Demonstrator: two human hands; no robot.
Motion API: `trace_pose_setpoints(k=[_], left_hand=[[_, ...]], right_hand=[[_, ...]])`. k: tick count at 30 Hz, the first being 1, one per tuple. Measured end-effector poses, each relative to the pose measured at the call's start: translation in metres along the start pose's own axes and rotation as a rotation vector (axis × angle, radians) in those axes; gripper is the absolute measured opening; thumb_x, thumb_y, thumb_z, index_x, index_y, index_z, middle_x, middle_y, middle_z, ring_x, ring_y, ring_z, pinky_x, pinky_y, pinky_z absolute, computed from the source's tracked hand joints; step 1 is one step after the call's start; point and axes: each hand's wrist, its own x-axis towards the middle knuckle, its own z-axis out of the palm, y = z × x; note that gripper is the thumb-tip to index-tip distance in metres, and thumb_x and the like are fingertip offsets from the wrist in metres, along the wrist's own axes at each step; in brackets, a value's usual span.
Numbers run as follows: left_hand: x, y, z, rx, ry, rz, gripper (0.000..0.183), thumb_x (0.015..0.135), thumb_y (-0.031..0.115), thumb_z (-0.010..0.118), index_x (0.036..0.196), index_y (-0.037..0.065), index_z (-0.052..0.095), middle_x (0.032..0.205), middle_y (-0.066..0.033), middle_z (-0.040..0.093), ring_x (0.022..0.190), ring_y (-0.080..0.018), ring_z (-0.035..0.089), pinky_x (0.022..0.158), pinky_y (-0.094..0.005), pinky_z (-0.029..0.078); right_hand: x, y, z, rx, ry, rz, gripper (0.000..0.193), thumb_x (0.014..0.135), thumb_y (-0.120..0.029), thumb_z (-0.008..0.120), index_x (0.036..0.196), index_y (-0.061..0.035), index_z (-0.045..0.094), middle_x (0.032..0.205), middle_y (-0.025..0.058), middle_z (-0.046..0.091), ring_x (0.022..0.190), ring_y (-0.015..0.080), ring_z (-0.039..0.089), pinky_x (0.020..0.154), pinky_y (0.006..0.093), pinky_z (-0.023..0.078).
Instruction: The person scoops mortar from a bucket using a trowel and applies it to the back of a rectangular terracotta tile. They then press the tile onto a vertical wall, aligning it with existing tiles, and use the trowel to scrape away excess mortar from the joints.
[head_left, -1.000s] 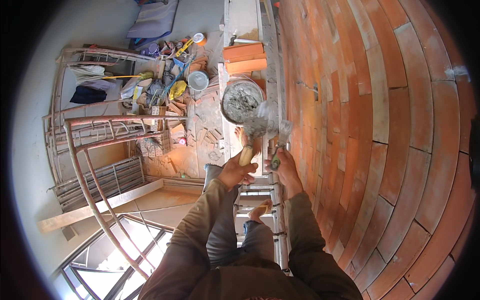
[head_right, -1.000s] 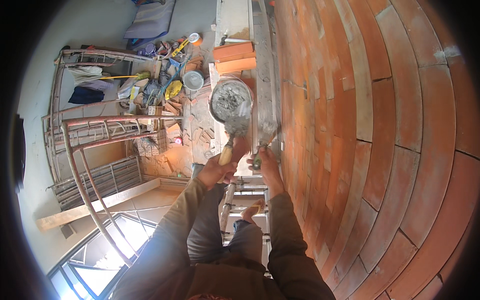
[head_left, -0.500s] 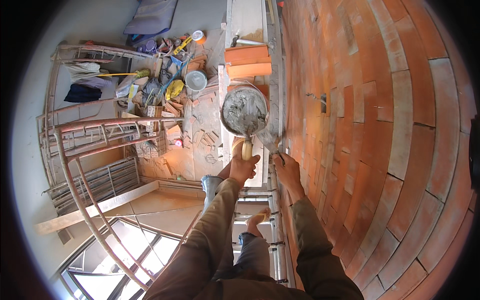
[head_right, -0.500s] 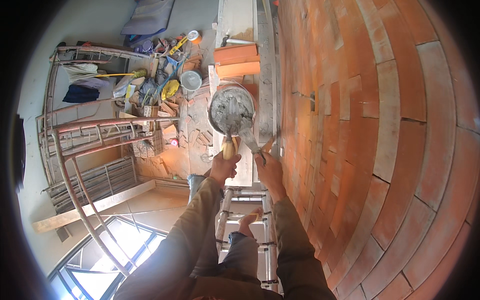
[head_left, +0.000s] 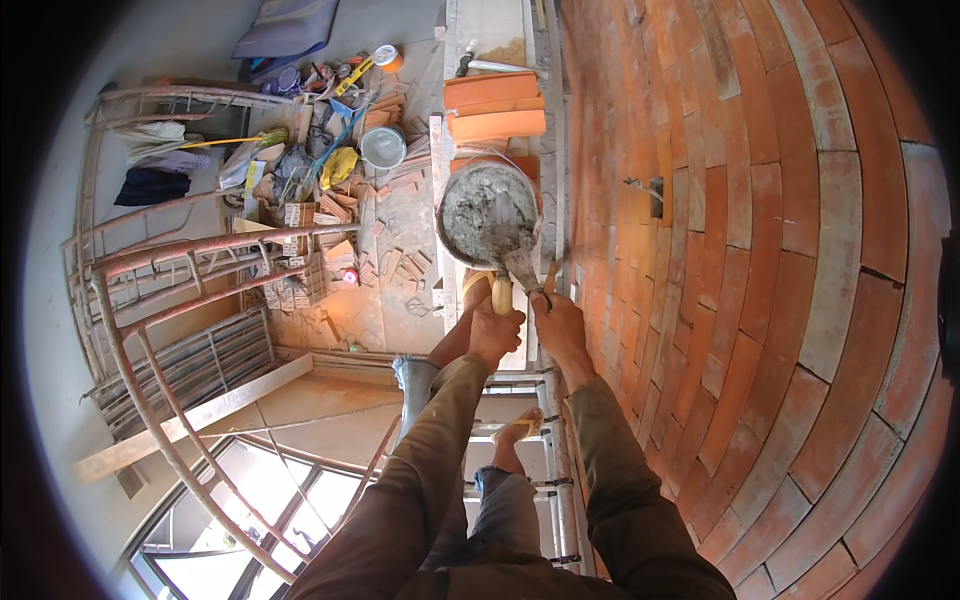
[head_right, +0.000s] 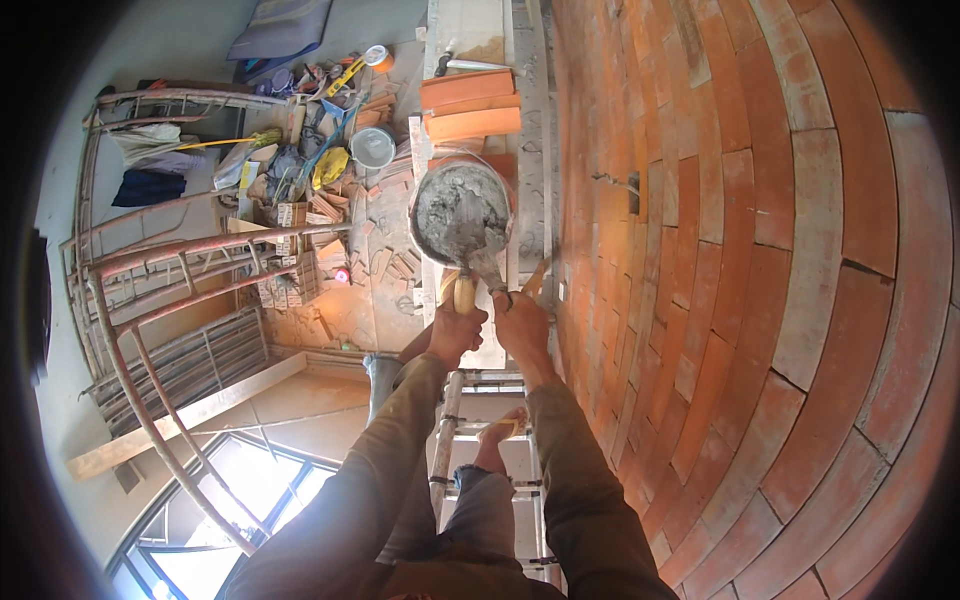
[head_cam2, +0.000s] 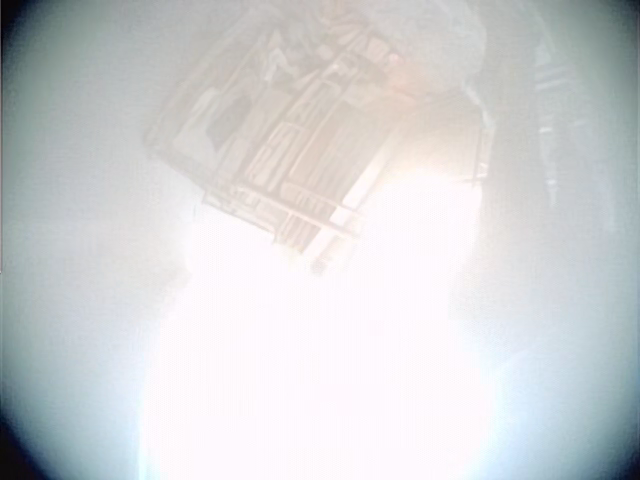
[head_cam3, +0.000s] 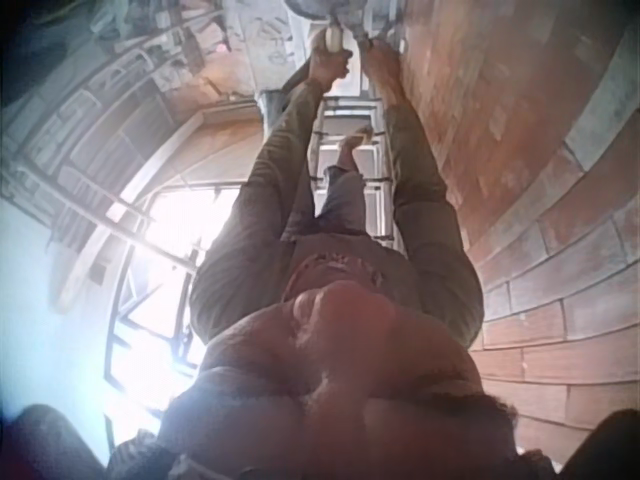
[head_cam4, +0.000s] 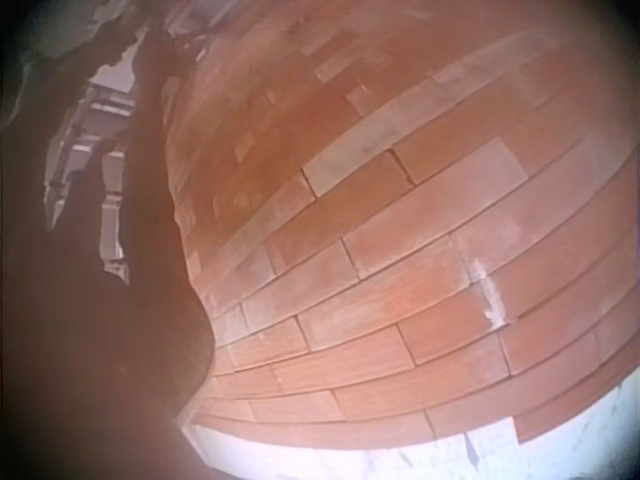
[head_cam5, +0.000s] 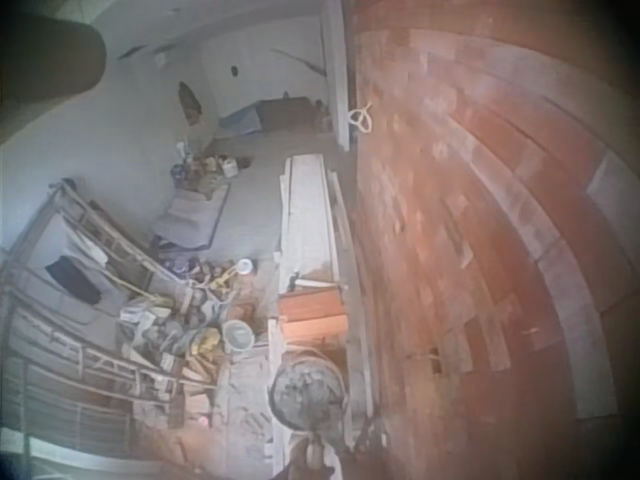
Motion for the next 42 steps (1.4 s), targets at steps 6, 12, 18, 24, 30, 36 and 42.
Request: trace_pose_setpoints(k=[6, 12, 18, 24, 30, 36, 42], left_hand=[[0.019, -0.001, -0.014, -0.053, -0.035, -0.022, 0.064, 0.082, 0.003, 0.062, 0.143, 0.013, 0.046, 0.07, -0.0044, 0.054, 0.047, -0.0139, 0.052, 0.038, -0.0287, 0.042], [0.015, -0.007, -0.011, -0.059, -0.018, -0.076, 0.024, 0.082, 0.001, 0.064, 0.103, 0.003, 0.053, 0.066, -0.0056, 0.054, 0.044, -0.0159, 0.053, 0.034, -0.0296, 0.041], [0.04, -0.012, -0.029, -0.044, -0.016, -0.158, 0.045, 0.085, 0.011, 0.069, 0.123, 0.004, 0.047, 0.072, -0.0059, 0.055, 0.048, -0.0147, 0.053, 0.038, -0.0296, 0.043], [0.052, -0.008, -0.047, 0.167, 0.174, 0.039, 0.031, 0.087, 0.026, 0.071, 0.098, 0.0, 0.058, 0.078, -0.0108, 0.064, 0.065, -0.0194, 0.065, 0.054, -0.033, 0.051], [0.068, -0.009, -0.064, 0.601, 0.363, 0.16, 0.046, 0.085, 0.043, 0.067, 0.114, 0.007, 0.069, 0.104, -0.0258, 0.071, 0.1, -0.0448, 0.067, 0.088, -0.0488, 0.052], [0.042, 0.03, -0.079, 0.806, 0.277, 0.351, 0.049, 0.084, 0.051, 0.068, 0.102, 0.005, 0.072, 0.091, -0.0234, 0.072, 0.089, -0.0424, 0.069, 0.079, -0.0476, 0.054], [0.064, 0.061, -0.13, 1.211, 0.109, 0.435, 0.055, 0.081, 0.061, 0.072, 0.098, 0.008, 0.073, 0.087, -0.0198, 0.071, 0.087, -0.0403, 0.069, 0.079, -0.0499, 0.054]], right_hand=[[0.027, -0.013, 0.028, -0.093, 0.023, -0.023, 0.048, 0.097, -0.041, 0.047, 0.098, 0.0018, 0.07, 0.095, 0.0311, 0.069, 0.094, 0.0492, 0.066, 0.086, 0.055, 0.051], [0.09, -0.021, 0.039, -0.152, 0.006, 0.011, 0.05, 0.096, -0.044, 0.05, 0.101, 0.002, 0.07, 0.099, 0.0314, 0.069, 0.099, 0.0492, 0.066, 0.089, 0.0538, 0.051], [0.095, -0.038, 0.018, -0.289, -0.061, -0.049, 0.049, 0.094, -0.047, 0.056, 0.103, -0.0006, 0.07, 0.101, 0.0294, 0.069, 0.099, 0.0457, 0.067, 0.087, 0.0542, 0.052], [0.085, -0.024, 0.0, -0.286, -0.054, -0.118, 0.05, 0.093, -0.048, 0.06, 0.108, -0.0021, 0.07, 0.104, 0.025, 0.07, 0.103, 0.0425, 0.067, 0.088, 0.0515, 0.052], [0.076, -0.005, -0.02, -0.355, -0.053, -0.124, 0.047, 0.093, -0.049, 0.06, 0.11, -0.0066, 0.072, 0.102, 0.0204, 0.072, 0.098, 0.0391, 0.068, 0.085, 0.0497, 0.052], [0.078, 0.01, -0.039, -0.285, -0.054, -0.209, 0.045, 0.093, -0.048, 0.061, 0.103, -0.0061, 0.074, 0.093, 0.0187, 0.072, 0.091, 0.0373, 0.069, 0.08, 0.0481, 0.052], [0.082, 0.008, -0.052, -0.311, -0.043, -0.31, 0.039, 0.092, -0.043, 0.064, 0.097, -0.0056, 0.074, 0.085, 0.0179, 0.071, 0.085, 0.0366, 0.068, 0.077, 0.0465, 0.052]])
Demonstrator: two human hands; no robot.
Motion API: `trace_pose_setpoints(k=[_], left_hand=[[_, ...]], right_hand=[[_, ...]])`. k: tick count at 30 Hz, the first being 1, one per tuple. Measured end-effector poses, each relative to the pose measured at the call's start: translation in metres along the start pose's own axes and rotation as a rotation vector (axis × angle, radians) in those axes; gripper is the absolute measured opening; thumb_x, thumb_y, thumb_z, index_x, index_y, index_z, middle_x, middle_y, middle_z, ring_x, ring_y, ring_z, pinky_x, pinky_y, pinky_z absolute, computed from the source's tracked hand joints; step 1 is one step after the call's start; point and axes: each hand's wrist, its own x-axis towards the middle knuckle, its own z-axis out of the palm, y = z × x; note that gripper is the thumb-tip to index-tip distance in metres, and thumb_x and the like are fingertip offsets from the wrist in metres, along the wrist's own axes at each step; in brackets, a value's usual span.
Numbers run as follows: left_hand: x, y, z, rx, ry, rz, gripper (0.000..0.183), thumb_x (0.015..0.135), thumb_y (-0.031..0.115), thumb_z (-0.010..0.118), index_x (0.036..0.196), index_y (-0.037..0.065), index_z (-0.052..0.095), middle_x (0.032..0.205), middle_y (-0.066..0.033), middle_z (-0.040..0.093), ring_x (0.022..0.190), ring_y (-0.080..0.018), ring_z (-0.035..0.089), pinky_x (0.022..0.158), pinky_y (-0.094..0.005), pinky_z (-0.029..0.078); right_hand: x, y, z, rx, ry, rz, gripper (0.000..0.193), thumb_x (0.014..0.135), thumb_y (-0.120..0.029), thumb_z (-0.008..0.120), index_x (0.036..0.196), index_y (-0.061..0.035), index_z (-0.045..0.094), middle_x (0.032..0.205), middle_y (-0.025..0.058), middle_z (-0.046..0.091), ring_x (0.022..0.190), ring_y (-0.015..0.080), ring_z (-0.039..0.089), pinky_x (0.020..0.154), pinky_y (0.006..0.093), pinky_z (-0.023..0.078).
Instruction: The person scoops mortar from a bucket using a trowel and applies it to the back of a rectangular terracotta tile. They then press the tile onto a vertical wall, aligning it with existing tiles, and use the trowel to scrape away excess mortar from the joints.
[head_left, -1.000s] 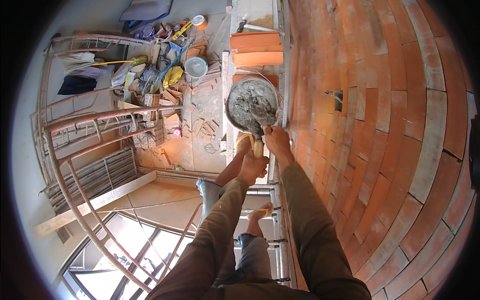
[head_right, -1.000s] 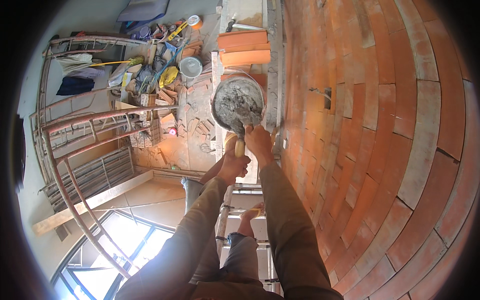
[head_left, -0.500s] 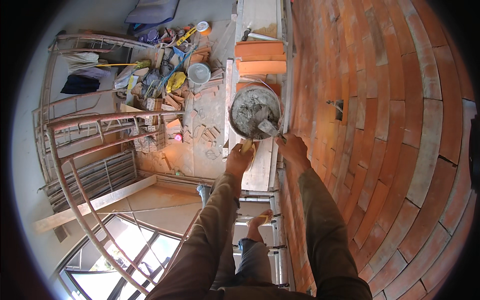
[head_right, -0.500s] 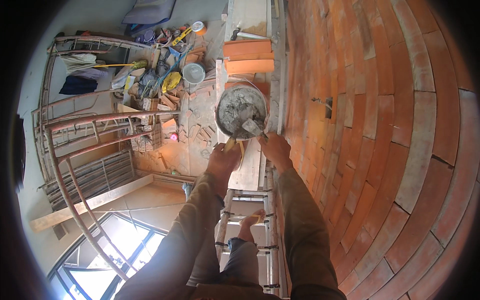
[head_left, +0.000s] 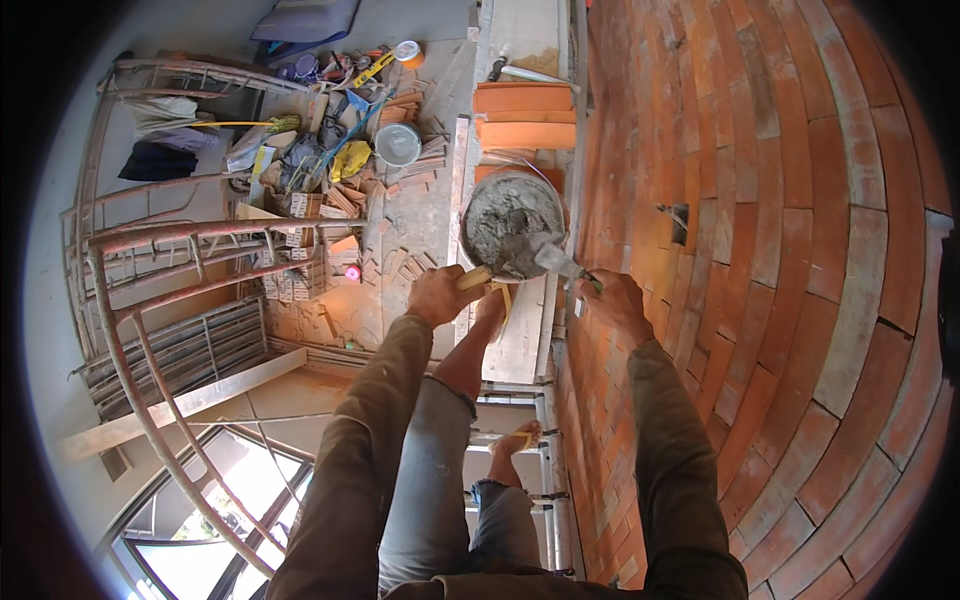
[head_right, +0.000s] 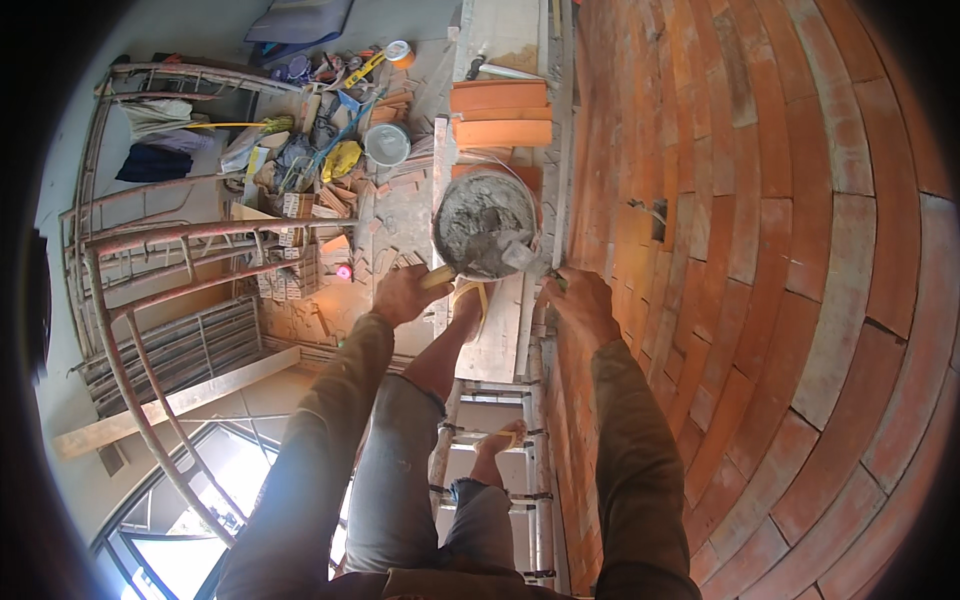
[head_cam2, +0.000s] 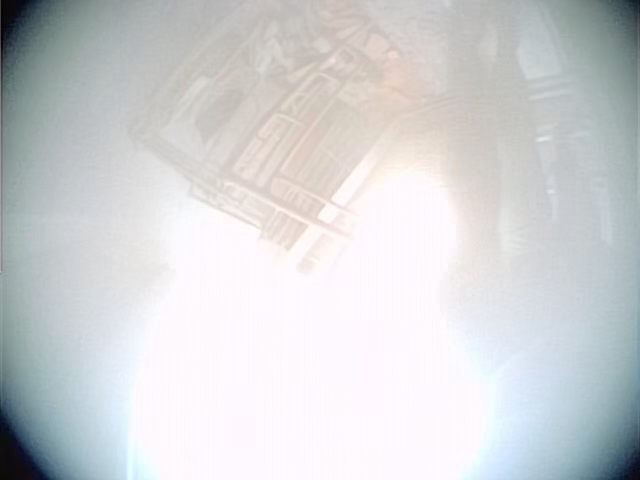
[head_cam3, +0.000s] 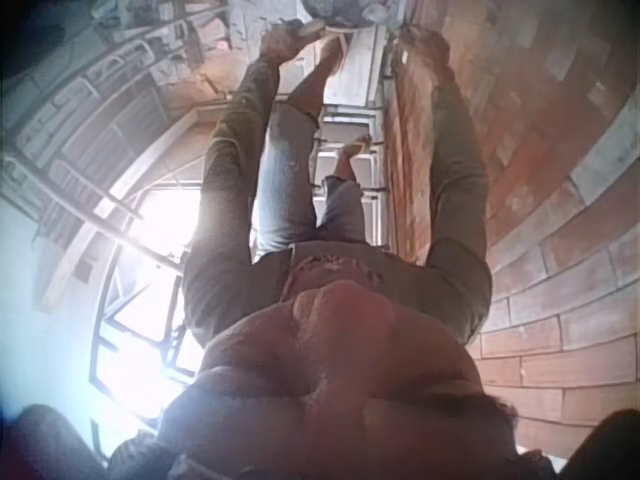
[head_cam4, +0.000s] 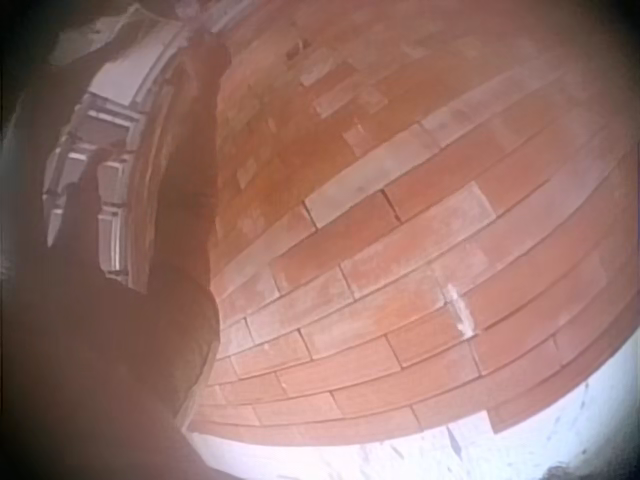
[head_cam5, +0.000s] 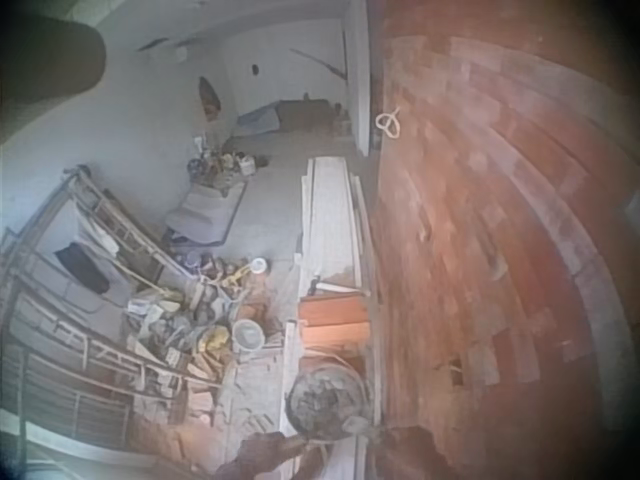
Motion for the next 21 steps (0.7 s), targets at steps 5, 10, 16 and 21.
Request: trace_pose_setpoints(k=[5, 10, 16, 21], left_hand=[[0.026, -0.016, -0.022, 0.119, -0.091, 0.169, 0.053, 0.083, 0.06, 0.07, 0.095, 0.009, 0.073, 0.086, -0.0191, 0.071, 0.086, -0.0394, 0.069, 0.08, -0.0491, 0.053], [0.044, -0.023, -0.037, 0.143, -0.168, 0.226, 0.053, 0.082, 0.061, 0.07, 0.094, 0.01, 0.072, 0.084, -0.017, 0.071, 0.085, -0.0379, 0.068, 0.08, -0.0486, 0.052], [0.056, -0.028, -0.042, 0.204, -0.171, 0.313, 0.052, 0.082, 0.061, 0.07, 0.092, 0.011, 0.073, 0.078, -0.0167, 0.07, 0.079, -0.0381, 0.068, 0.075, -0.0483, 0.052], [0.061, -0.024, -0.052, 0.24, -0.199, 0.302, 0.053, 0.081, 0.062, 0.071, 0.091, 0.01, 0.072, 0.079, -0.0183, 0.07, 0.08, -0.039, 0.068, 0.074, -0.048, 0.052]], right_hand=[[0.021, -0.011, 0.006, -0.112, -0.003, -0.189, 0.036, 0.091, -0.04, 0.065, 0.09, -0.0049, 0.073, 0.081, 0.0195, 0.069, 0.081, 0.0388, 0.067, 0.073, 0.0486, 0.052], [0.033, 0.001, 0.013, -0.108, 0.073, -0.261, 0.035, 0.09, -0.04, 0.065, 0.087, -0.006, 0.072, 0.079, 0.0189, 0.068, 0.076, 0.0402, 0.066, 0.07, 0.0503, 0.052], [0.041, 0.004, 0.009, -0.127, -0.006, -0.224, 0.036, 0.091, -0.043, 0.065, 0.092, -0.0082, 0.074, 0.08, 0.0183, 0.069, 0.076, 0.0393, 0.066, 0.069, 0.0496, 0.052], [0.048, 0.0, 0.019, -0.108, -0.002, -0.215, 0.036, 0.091, -0.044, 0.065, 0.093, -0.0082, 0.073, 0.08, 0.0186, 0.069, 0.078, 0.0383, 0.068, 0.069, 0.0481, 0.053]])
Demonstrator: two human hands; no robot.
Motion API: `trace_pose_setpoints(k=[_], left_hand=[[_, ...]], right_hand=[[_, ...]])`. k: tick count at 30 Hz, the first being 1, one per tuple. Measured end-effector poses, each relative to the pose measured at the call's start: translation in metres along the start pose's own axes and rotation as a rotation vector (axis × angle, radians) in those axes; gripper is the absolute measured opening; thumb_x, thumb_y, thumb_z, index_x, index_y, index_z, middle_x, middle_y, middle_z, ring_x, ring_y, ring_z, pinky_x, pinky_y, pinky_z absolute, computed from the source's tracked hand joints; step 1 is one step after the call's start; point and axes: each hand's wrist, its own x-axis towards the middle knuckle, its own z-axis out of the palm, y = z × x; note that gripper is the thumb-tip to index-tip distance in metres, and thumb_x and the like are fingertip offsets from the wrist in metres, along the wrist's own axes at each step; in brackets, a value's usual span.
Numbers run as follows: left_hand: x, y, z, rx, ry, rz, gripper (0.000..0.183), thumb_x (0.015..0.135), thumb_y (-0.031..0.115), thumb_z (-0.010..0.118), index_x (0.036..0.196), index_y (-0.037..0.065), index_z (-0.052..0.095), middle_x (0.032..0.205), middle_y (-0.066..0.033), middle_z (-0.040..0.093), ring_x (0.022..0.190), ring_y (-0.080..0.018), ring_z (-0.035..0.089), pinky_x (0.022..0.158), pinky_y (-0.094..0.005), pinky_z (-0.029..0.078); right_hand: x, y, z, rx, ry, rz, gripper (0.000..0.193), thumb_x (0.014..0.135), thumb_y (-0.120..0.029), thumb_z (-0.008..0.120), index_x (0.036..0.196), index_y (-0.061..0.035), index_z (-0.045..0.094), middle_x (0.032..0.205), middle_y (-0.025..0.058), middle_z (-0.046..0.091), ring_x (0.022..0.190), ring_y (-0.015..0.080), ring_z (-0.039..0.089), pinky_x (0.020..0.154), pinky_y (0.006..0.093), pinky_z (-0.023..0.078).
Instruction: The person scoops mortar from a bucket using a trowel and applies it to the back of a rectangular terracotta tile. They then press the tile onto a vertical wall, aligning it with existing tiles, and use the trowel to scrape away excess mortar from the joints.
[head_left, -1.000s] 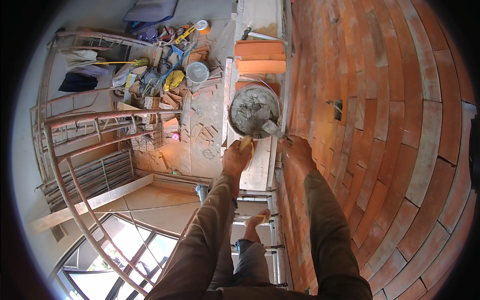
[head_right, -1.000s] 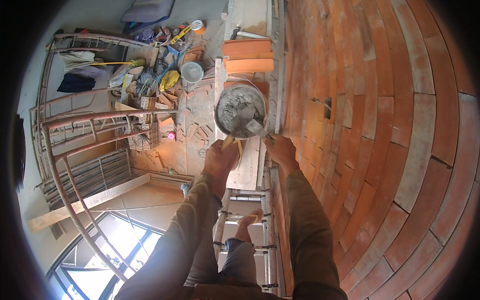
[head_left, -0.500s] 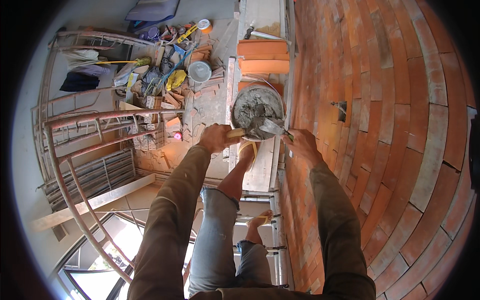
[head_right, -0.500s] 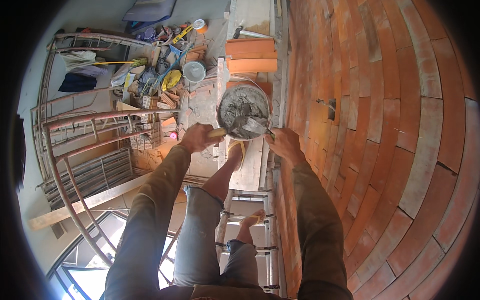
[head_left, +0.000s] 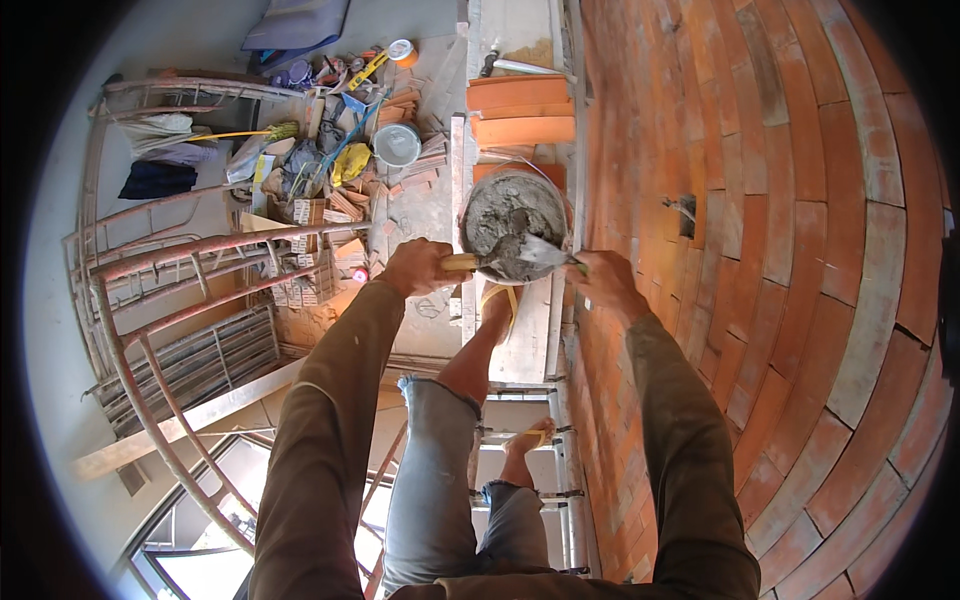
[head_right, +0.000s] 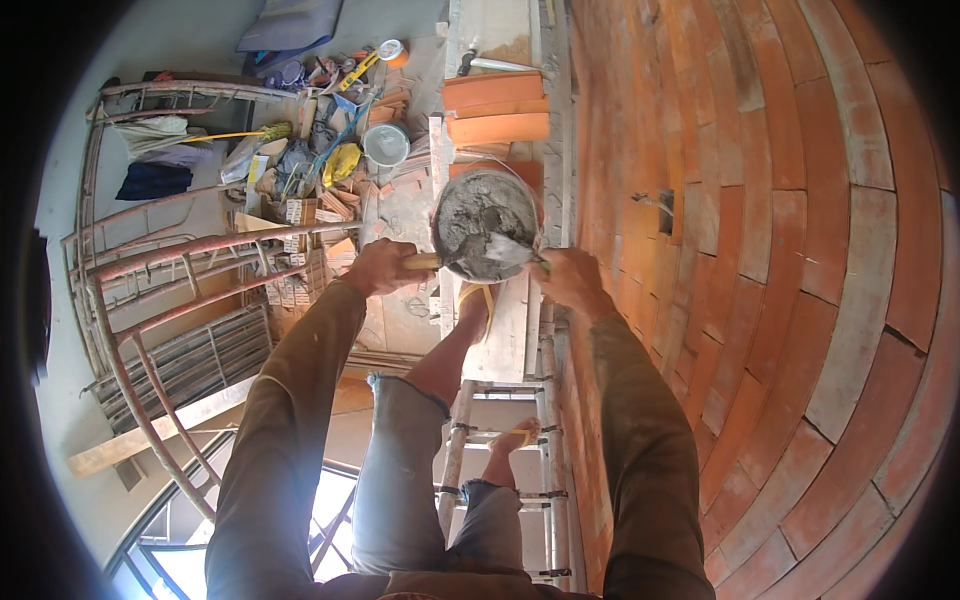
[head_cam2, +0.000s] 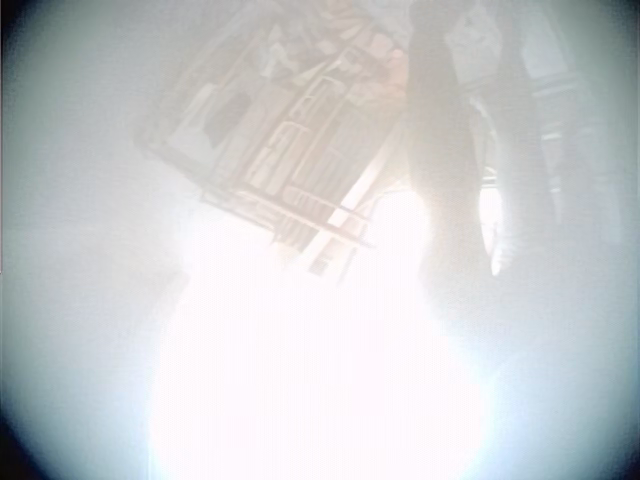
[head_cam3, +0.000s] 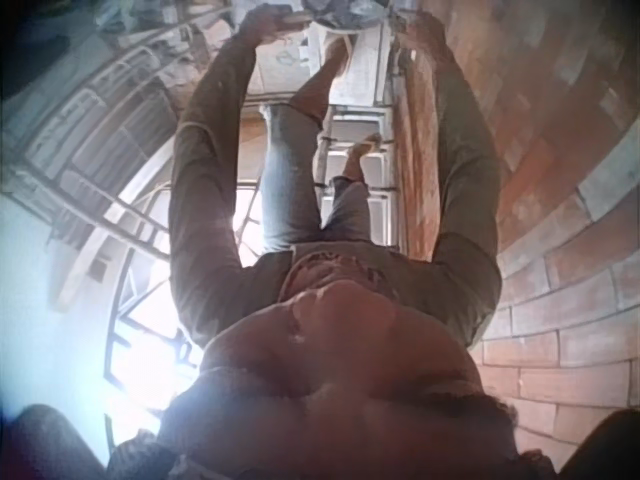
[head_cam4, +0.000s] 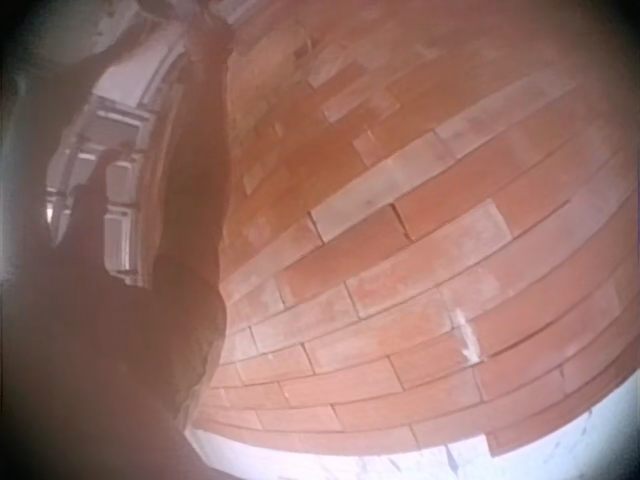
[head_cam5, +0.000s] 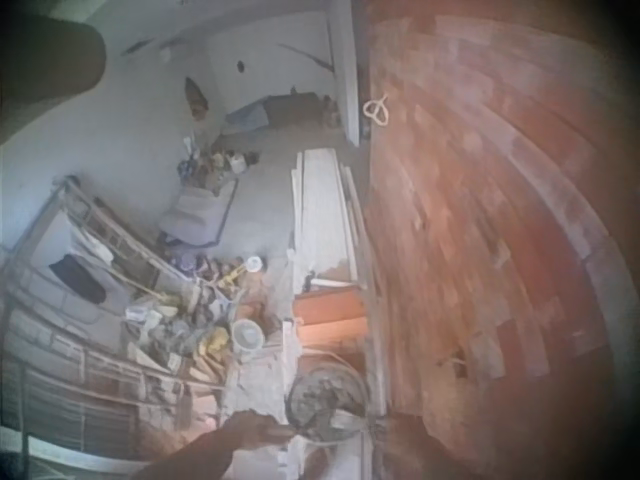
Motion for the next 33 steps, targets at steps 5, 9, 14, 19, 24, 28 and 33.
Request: trace_pose_setpoints(k=[5, 9, 14, 19, 24, 28, 33], left_hand=[[0.006, 0.001, 0.006, -0.002, 0.02, 0.097, 0.053, 0.081, 0.063, 0.071, 0.091, 0.011, 0.073, 0.08, -0.0173, 0.07, 0.08, -0.0384, 0.069, 0.075, -0.048, 0.053], [0.013, 0.007, 0.015, 0.001, 0.041, 0.127, 0.053, 0.081, 0.063, 0.071, 0.091, 0.011, 0.073, 0.076, -0.0166, 0.07, 0.077, -0.0377, 0.069, 0.073, -0.0474, 0.053], [0.018, 0.004, 0.013, 0.032, 0.063, 0.083, 0.055, 0.081, 0.064, 0.07, 0.086, 0.009, 0.071, 0.075, -0.0176, 0.068, 0.075, -0.0376, 0.068, 0.072, -0.0471, 0.052], [0.02, 0.005, 0.02, -0.028, 0.032, -0.018, 0.058, 0.081, 0.065, 0.069, 0.085, 0.008, 0.071, 0.076, -0.018, 0.068, 0.076, -0.0387, 0.068, 0.072, -0.0479, 0.052], [0.018, 0.005, 0.029, 0.001, 0.01, -0.025, 0.059, 0.081, 0.066, 0.067, 0.087, 0.008, 0.072, 0.077, -0.0167, 0.069, 0.079, -0.0385, 0.068, 0.072, -0.0484, 0.052], [0.019, 0.003, 0.056, 0.053, 0.031, 0.007, 0.059, 0.082, 0.067, 0.066, 0.09, 0.009, 0.073, 0.079, -0.0156, 0.07, 0.082, -0.038, 0.069, 0.074, -0.0481, 0.053], [0.009, 0.019, 0.059, -0.142, -0.004, -0.269, 0.063, 0.084, 0.067, 0.064, 0.092, 0.006, 0.074, 0.08, -0.0147, 0.071, 0.08, -0.0359, 0.069, 0.075, -0.0474, 0.053]], right_hand=[[0.001, 0.004, 0.0, -0.041, 0.035, -0.078, 0.037, 0.091, -0.043, 0.065, 0.093, -0.0073, 0.072, 0.081, 0.0188, 0.07, 0.08, 0.0379, 0.068, 0.071, 0.0462, 0.054], [0.01, -0.016, 0.007, -0.041, 0.117, -0.061, 0.036, 0.09, -0.042, 0.066, 0.095, -0.0071, 0.072, 0.077, 0.0171, 0.07, 0.077, 0.0378, 0.068, 0.07, 0.0467, 0.054], [0.002, -0.011, -0.002, -0.014, 0.053, -0.014, 0.041, 0.091, -0.045, 0.064, 0.098, -0.0058, 0.072, 0.082, 0.0186, 0.071, 0.079, 0.0383, 0.069, 0.071, 0.0484, 0.054], [0.009, -0.022, 0.018, -0.034, 0.041, 0.08, 0.042, 0.091, -0.045, 0.062, 0.099, -0.0049, 0.072, 0.085, 0.021, 0.071, 0.082, 0.0397, 0.069, 0.074, 0.0494, 0.055], [0.006, -0.035, 0.04, -0.008, 0.026, 0.111, 0.045, 0.092, -0.046, 0.06, 0.101, -0.0031, 0.072, 0.096, 0.0228, 0.072, 0.091, 0.0396, 0.069, 0.079, 0.0494, 0.054], [0.009, -0.044, 0.044, 0.027, -0.052, 0.233, 0.048, 0.093, -0.048, 0.059, 0.103, -0.0016, 0.071, 0.101, 0.0225, 0.072, 0.097, 0.0396, 0.069, 0.085, 0.0502, 0.053], [-0.011, -0.034, 0.034, 0.06, -0.044, 0.402, 0.049, 0.094, -0.048, 0.058, 0.104, -0.0019, 0.071, 0.101, 0.0221, 0.072, 0.098, 0.0399, 0.068, 0.087, 0.0495, 0.054]])
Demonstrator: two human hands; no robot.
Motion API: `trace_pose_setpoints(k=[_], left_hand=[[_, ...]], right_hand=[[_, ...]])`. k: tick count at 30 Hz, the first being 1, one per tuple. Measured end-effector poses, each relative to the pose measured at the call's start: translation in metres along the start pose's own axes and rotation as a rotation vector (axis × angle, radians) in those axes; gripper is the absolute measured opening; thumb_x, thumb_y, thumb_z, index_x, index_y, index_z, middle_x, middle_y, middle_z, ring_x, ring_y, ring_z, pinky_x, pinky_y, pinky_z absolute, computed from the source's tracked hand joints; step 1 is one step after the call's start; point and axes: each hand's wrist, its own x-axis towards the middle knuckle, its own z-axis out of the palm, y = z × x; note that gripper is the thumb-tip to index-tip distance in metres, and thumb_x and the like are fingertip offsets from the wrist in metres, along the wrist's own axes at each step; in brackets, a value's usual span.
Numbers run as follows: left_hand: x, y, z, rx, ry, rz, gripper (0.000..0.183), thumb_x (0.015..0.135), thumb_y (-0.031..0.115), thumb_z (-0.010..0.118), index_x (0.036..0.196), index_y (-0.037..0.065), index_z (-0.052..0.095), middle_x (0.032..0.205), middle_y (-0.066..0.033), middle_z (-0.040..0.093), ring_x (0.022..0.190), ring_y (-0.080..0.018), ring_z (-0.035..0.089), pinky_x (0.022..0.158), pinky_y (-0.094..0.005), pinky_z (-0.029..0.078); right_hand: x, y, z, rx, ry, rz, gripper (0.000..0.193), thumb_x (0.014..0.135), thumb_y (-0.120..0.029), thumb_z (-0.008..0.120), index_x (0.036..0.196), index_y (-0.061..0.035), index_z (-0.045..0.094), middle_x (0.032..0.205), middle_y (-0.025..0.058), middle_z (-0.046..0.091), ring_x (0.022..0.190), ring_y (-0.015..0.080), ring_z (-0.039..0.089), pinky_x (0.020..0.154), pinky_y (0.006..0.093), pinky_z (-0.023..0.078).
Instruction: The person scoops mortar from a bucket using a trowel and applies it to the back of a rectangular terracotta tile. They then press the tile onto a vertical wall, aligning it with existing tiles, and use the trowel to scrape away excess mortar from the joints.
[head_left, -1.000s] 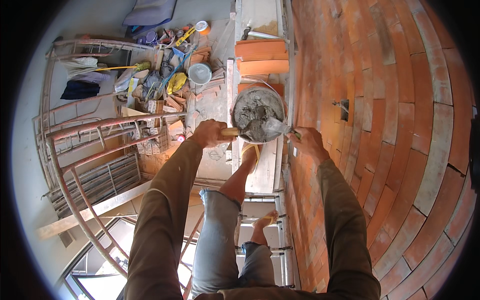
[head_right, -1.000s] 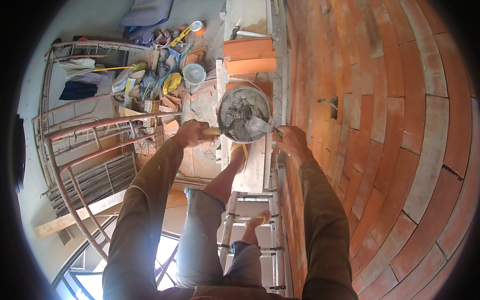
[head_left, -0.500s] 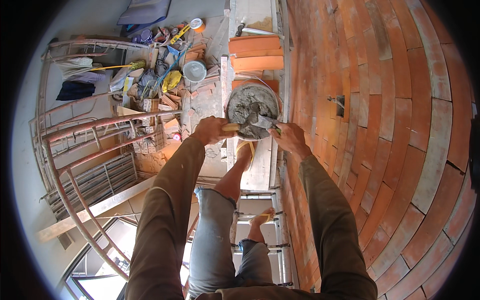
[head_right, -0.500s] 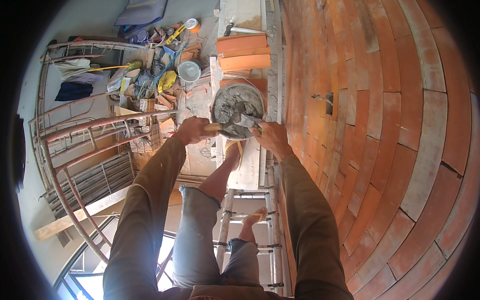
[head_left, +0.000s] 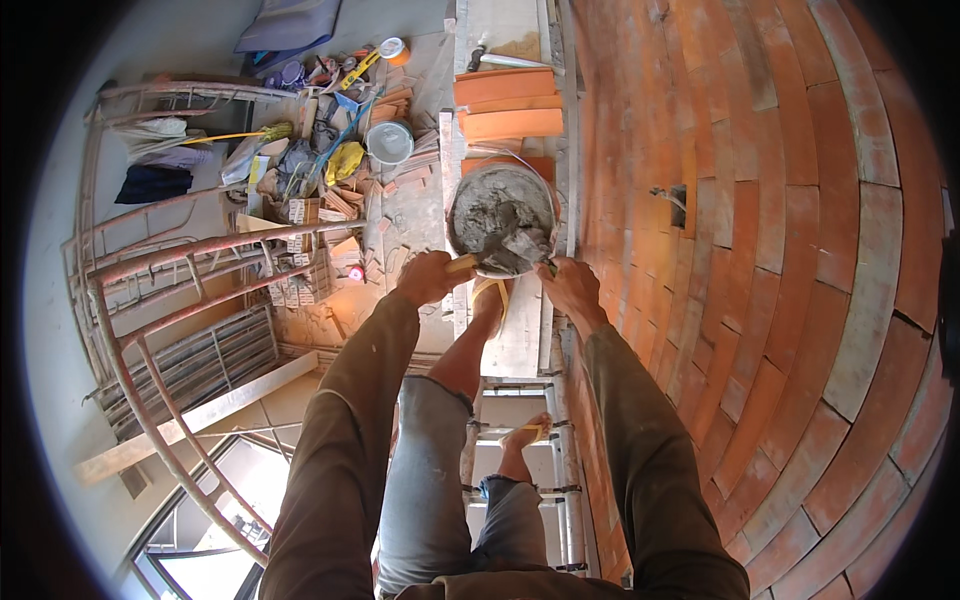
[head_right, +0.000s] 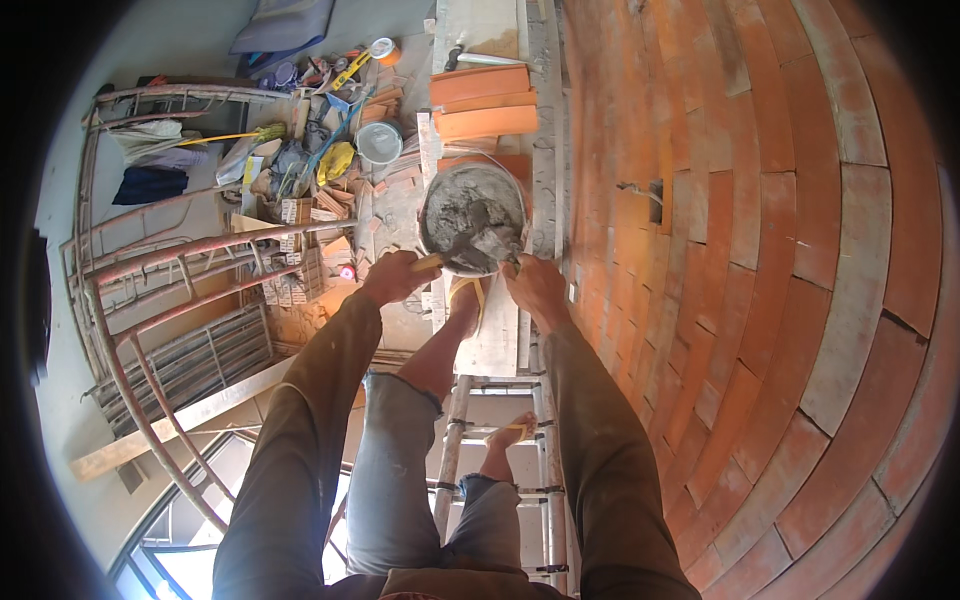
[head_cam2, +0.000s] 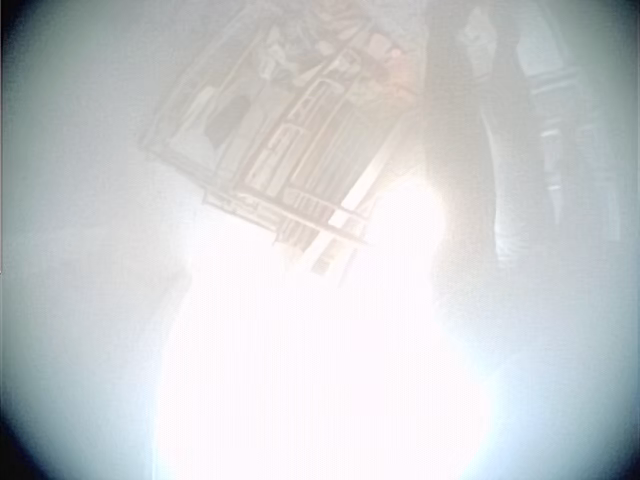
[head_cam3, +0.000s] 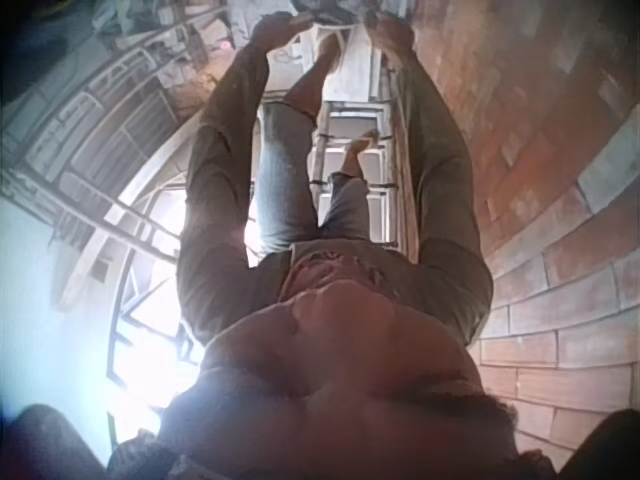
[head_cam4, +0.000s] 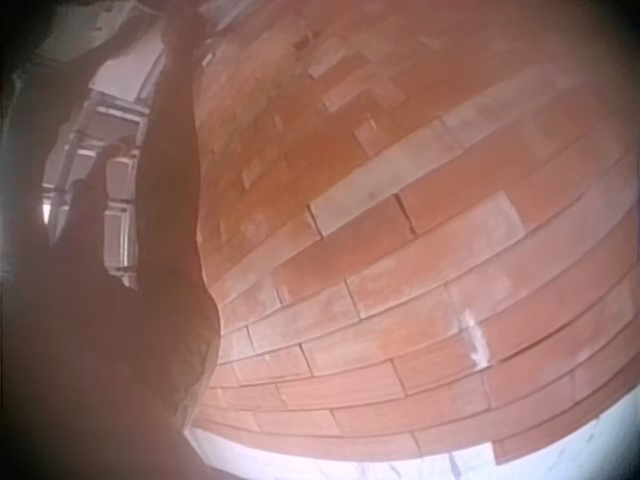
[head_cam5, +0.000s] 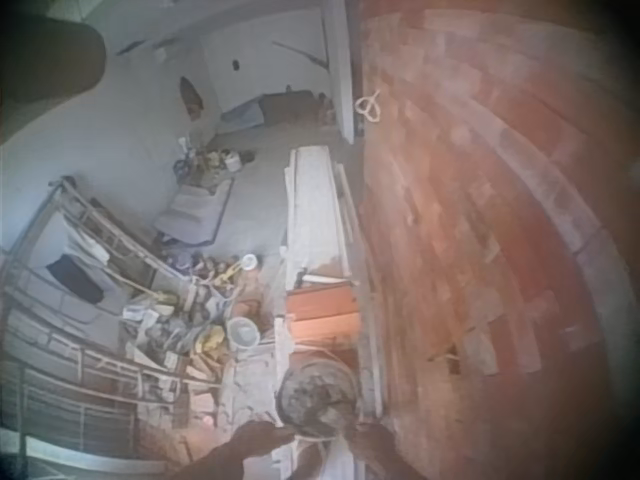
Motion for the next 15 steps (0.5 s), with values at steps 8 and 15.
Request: trace_pose_setpoints(k=[8, 15], left_hand=[[-0.016, -0.01, 0.02, -0.24, 0.048, -0.099, 0.055, 0.086, 0.057, 0.069, 0.094, 0.004, 0.075, 0.078, -0.0151, 0.071, 0.073, -0.0285, 0.07, 0.07, -0.0428, 0.052], [-0.021, 0.003, 0.013, -0.259, 0.063, -0.069, 0.053, 0.087, 0.056, 0.069, 0.093, 0.003, 0.074, 0.077, -0.0149, 0.071, 0.073, -0.0288, 0.07, 0.07, -0.0436, 0.052]], right_hand=[[-0.007, 0.026, -0.013, -0.046, -0.004, -0.044, 0.045, 0.092, -0.05, 0.061, 0.1, -0.0077, 0.073, 0.098, 0.0186, 0.073, 0.095, 0.0374, 0.069, 0.08, 0.0487, 0.053], [-0.003, 0.038, -0.022, -0.084, -0.018, -0.235, 0.044, 0.091, -0.049, 0.062, 0.098, -0.0072, 0.074, 0.092, 0.0168, 0.073, 0.089, 0.0367, 0.069, 0.079, 0.0471, 0.054]])
